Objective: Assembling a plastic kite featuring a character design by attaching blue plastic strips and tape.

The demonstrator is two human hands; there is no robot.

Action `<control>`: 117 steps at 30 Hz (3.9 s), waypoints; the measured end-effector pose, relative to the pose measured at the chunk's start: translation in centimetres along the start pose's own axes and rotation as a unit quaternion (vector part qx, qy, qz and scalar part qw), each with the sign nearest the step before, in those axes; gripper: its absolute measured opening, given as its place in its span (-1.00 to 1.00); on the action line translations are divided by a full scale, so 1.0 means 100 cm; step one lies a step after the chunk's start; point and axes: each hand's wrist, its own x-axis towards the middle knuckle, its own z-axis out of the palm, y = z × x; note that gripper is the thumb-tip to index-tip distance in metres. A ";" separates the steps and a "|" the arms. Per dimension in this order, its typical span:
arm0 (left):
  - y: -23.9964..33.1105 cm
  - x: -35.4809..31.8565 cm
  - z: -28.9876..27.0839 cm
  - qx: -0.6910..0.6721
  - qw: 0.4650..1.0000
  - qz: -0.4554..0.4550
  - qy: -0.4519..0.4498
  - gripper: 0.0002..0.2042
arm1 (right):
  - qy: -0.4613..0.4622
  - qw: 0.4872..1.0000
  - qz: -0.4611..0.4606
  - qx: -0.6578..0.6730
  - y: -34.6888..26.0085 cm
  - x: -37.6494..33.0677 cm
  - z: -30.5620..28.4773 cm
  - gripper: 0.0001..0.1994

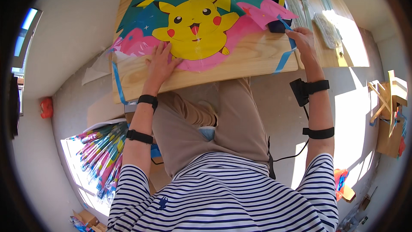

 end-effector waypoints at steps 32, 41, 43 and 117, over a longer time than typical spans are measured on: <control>-0.164 -0.381 0.007 -0.144 0.891 -0.372 0.215 -0.78 | -0.172 0.904 -0.350 -0.176 -0.035 -0.162 0.175 -0.85; -0.142 -0.457 0.097 -0.368 0.716 -0.558 0.204 -0.75 | -0.317 0.783 -0.524 -0.109 -0.131 -0.231 0.276 -0.93; -0.151 -0.441 0.081 -0.351 0.737 -0.520 0.253 -0.73 | -0.352 0.759 -0.536 -0.115 -0.149 -0.250 0.292 -0.92; -0.174 -0.444 0.110 -0.901 -0.003 -0.336 0.274 -0.90 | -0.684 0.662 -0.227 -0.207 -0.124 -0.423 0.458 -0.65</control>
